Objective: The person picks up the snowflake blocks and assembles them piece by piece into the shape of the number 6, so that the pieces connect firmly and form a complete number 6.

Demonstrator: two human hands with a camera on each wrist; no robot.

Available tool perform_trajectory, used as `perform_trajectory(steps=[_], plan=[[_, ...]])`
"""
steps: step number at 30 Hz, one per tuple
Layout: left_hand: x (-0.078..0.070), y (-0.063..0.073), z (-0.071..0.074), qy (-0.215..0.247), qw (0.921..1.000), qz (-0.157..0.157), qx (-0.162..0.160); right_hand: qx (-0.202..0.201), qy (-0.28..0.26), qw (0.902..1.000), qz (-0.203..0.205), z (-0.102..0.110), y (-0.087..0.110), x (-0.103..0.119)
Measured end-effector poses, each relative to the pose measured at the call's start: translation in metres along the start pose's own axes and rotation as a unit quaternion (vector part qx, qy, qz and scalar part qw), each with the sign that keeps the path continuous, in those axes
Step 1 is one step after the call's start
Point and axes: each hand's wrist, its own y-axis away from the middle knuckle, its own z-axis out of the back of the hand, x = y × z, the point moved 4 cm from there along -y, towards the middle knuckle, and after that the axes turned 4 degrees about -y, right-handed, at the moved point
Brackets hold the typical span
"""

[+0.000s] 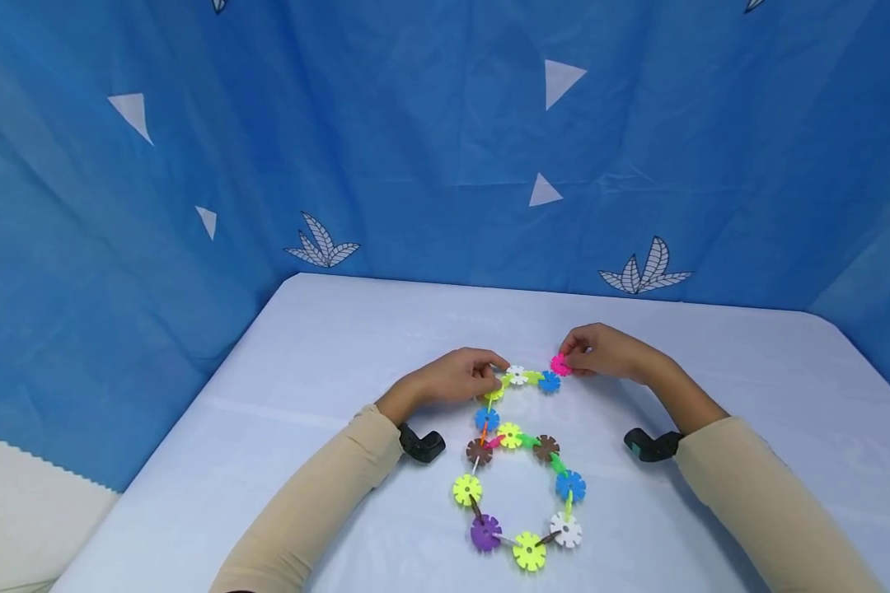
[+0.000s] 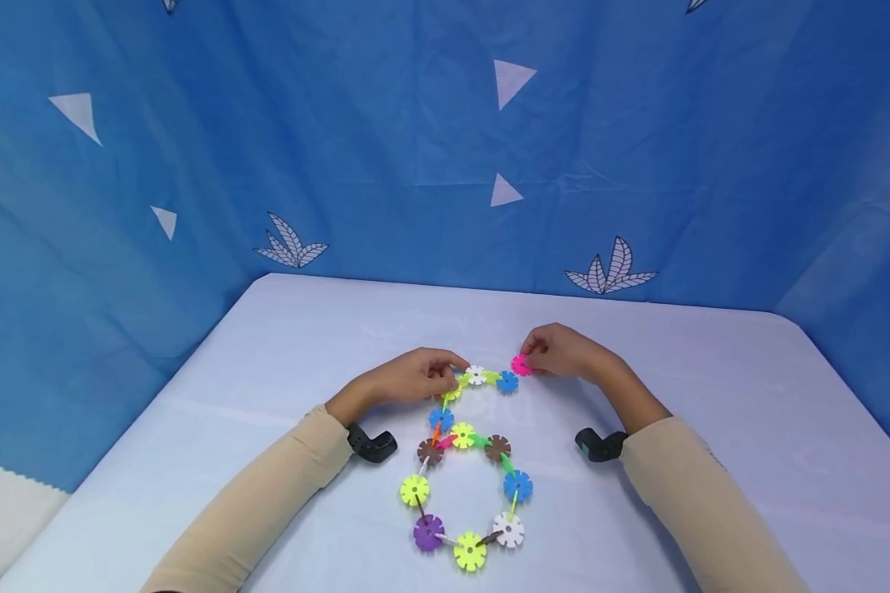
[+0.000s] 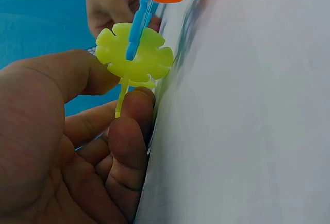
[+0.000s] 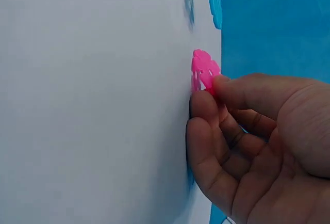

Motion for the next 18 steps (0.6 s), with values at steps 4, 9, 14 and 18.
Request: perform_trajectory(steps=[4, 9, 14, 18], plan=[[0.0, 0.0, 0.002, -0.005, 1.0, -0.006, 0.003, -0.02, 0.01, 0.9997, 0.002, 0.002, 0.018, -0.005], [0.001, -0.001, 0.003, -0.002, 1.0, -0.002, 0.002, -0.041, 0.011, 0.999, 0.014, -0.003, 0.032, -0.006], [0.003, 0.0, 0.001, 0.007, 1.0, 0.0, 0.003, -0.058, 0.028, 0.9975, 0.028, -0.01, 0.035, -0.004], [0.003, -0.001, 0.0, 0.009, 0.9999, -0.004, 0.003, -0.065, 0.038, 0.9962, 0.044, -0.015, 0.038, -0.001]])
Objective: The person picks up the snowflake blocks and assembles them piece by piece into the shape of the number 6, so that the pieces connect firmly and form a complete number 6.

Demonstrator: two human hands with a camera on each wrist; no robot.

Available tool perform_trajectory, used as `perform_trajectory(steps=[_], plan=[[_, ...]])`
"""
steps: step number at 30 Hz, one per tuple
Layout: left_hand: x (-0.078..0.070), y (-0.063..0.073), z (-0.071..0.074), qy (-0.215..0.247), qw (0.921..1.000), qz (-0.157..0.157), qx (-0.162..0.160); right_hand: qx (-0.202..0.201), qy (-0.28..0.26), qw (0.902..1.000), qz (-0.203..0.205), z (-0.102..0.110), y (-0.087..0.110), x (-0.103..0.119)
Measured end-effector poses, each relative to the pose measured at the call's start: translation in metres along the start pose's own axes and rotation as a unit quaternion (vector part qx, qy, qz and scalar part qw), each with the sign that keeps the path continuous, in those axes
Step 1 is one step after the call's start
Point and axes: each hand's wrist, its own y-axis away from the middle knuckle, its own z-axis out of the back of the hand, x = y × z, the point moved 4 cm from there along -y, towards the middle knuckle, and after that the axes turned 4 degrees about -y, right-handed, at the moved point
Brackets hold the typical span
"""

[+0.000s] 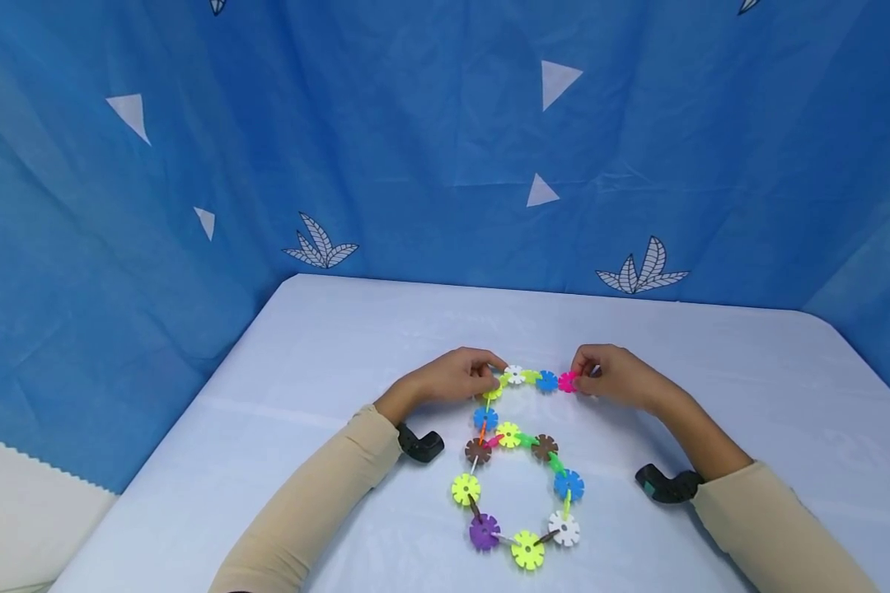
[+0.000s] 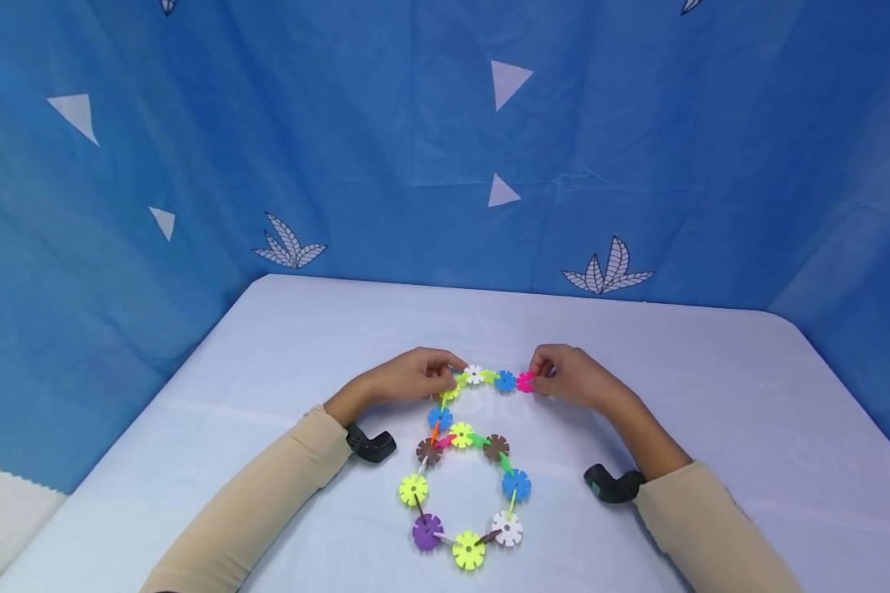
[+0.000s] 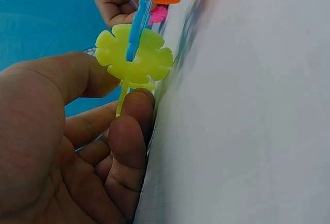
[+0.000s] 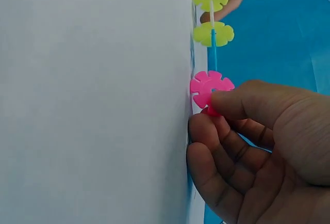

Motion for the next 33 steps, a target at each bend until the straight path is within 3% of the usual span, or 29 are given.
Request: perform_trajectory(steps=[16, 25, 33], plan=[[-0.001, 0.001, 0.0, 0.004, 1.0, 0.005, 0.0, -0.018, 0.049, 0.9985, 0.018, -0.006, 0.006, 0.011], [0.001, 0.0, -0.002, 0.002, 1.0, -0.007, 0.006, -0.02, 0.054, 0.9979, 0.029, -0.007, 0.007, 0.013], [0.002, 0.0, -0.001, -0.001, 0.9999, 0.012, -0.002, -0.035, 0.062, 0.9968, 0.037, -0.007, 0.006, 0.017]])
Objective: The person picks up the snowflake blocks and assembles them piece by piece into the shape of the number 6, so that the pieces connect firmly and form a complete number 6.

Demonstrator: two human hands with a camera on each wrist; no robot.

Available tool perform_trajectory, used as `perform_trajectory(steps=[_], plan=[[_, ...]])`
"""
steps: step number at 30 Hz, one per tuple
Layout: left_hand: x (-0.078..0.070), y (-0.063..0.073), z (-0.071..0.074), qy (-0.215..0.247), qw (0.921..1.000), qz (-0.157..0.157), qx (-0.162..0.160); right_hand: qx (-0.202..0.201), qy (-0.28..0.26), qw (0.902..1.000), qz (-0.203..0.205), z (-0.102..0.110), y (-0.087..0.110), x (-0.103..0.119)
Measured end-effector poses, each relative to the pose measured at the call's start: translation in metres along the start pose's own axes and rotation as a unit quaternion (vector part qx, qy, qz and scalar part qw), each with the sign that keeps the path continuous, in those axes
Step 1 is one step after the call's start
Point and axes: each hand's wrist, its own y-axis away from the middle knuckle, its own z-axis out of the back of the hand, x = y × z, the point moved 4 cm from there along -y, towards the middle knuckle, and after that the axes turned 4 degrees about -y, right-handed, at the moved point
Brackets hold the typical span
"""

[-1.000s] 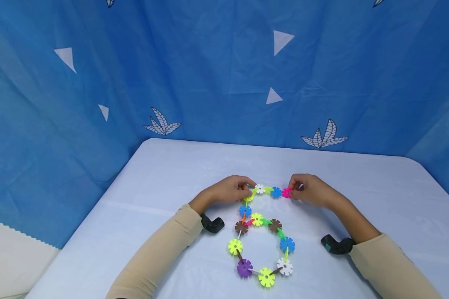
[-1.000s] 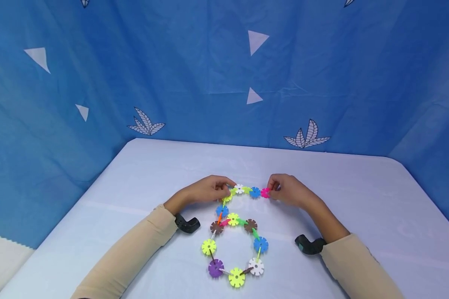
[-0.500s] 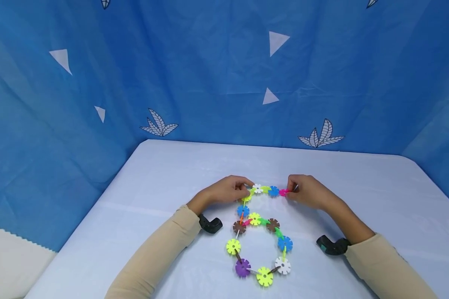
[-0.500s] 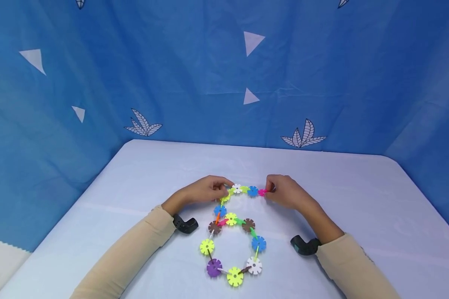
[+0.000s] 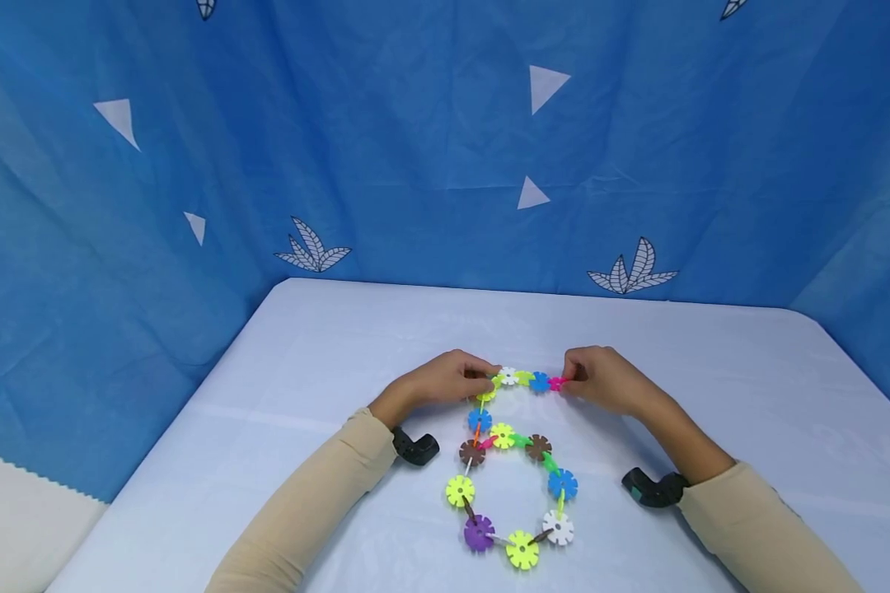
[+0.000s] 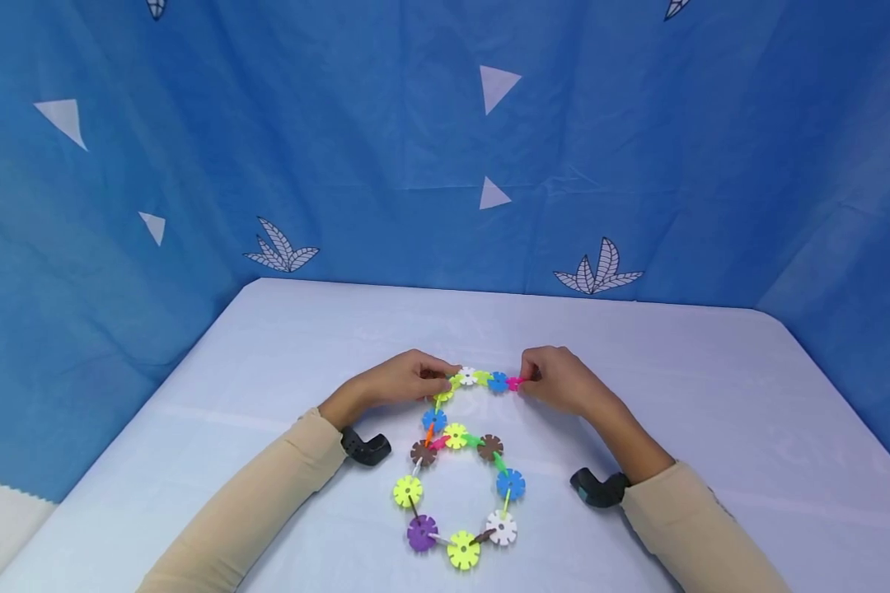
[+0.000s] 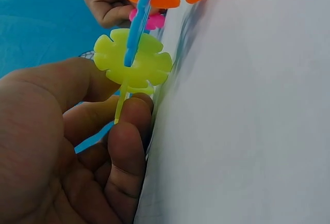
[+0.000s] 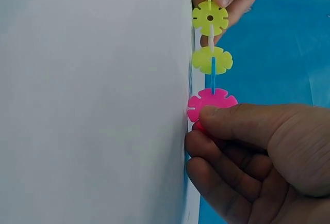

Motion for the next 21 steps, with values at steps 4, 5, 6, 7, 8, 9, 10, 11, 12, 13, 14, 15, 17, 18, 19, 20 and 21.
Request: perform_trajectory(steps=[4, 5, 6, 7, 8, 9, 10, 11, 12, 13, 14, 15, 17, 18, 19, 20, 21], plan=[[-0.0005, -0.0009, -0.0004, 0.009, 0.9999, 0.004, 0.007, -0.004, -0.001, 1.0, 0.003, -0.0009, -0.0001, 0.0], [-0.001, -0.0012, -0.0005, 0.012, 0.9999, 0.003, 0.011, -0.005, -0.001, 1.0, 0.005, -0.0011, -0.0002, -0.0002], [-0.0017, -0.0015, -0.0007, 0.014, 0.9998, 0.002, 0.013, -0.005, -0.002, 1.0, 0.006, -0.0013, -0.0002, -0.0004], [-0.0022, -0.002, -0.0011, 0.015, 0.9998, 0.0, 0.016, -0.005, -0.002, 1.0, 0.008, -0.0015, -0.0002, -0.0007], [-0.0026, -0.0026, -0.0015, 0.016, 0.9997, -0.001, 0.019, -0.005, -0.002, 1.0, 0.007, -0.0016, -0.0002, -0.0009], [-0.0028, -0.003, -0.0021, 0.017, 0.9996, -0.001, 0.02, -0.006, -0.001, 0.9999, 0.008, -0.0017, -0.0001, -0.0012], [-0.003, -0.0032, -0.0025, 0.018, 0.9996, -0.001, 0.021, -0.006, -0.001, 0.9999, 0.008, -0.0019, -0.0001, -0.0014], [-0.0027, -0.003, -0.0026, 0.018, 0.9996, 0.0, 0.022, -0.006, -0.001, 1.0, 0.008, -0.0025, -0.0004, -0.0014], [-0.002, -0.003, -0.0028, 0.017, 0.9997, 0.001, 0.02, -0.004, -0.002, 1.0, 0.006, -0.003, -0.0004, -0.0015], [-0.0019, -0.0026, -0.003, 0.016, 0.9997, 0.002, 0.019, -0.003, -0.002, 1.0, 0.005, -0.0036, -0.0004, -0.0016], [-0.0018, -0.0022, -0.0031, 0.015, 0.9997, 0.001, 0.019, -0.002, -0.002, 1.0, 0.003, -0.0042, -0.0002, -0.0017], [-0.0017, -0.0018, -0.0032, 0.016, 0.9997, -0.001, 0.018, 0.0, -0.002, 1.0, 0.002, -0.0048, -0.0001, -0.0018], [-0.0018, -0.0014, -0.0034, 0.017, 0.9997, -0.007, 0.017, 0.003, -0.001, 1.0, -0.001, -0.0062, 0.0002, -0.0023], [-0.0022, -0.001, -0.0034, 0.017, 0.9997, -0.011, 0.015, 0.005, 0.0, 1.0, -0.001, -0.0071, 0.0002, -0.0023], [-0.0026, -0.0006, -0.0034, 0.017, 0.9997, -0.015, 0.013, 0.006, 0.0, 1.0, -0.001, -0.008, 0.0, -0.0024], [-0.0024, -0.0002, -0.0034, 0.015, 0.9997, -0.017, 0.011, 0.007, 0.0, 1.0, -0.001, -0.0089, -0.0001, -0.0023], [-0.0022, 0.0001, -0.0035, 0.014, 0.9997, -0.019, 0.008, 0.008, 0.0, 1.0, 0.0, -0.0097, -0.0003, -0.0024]])
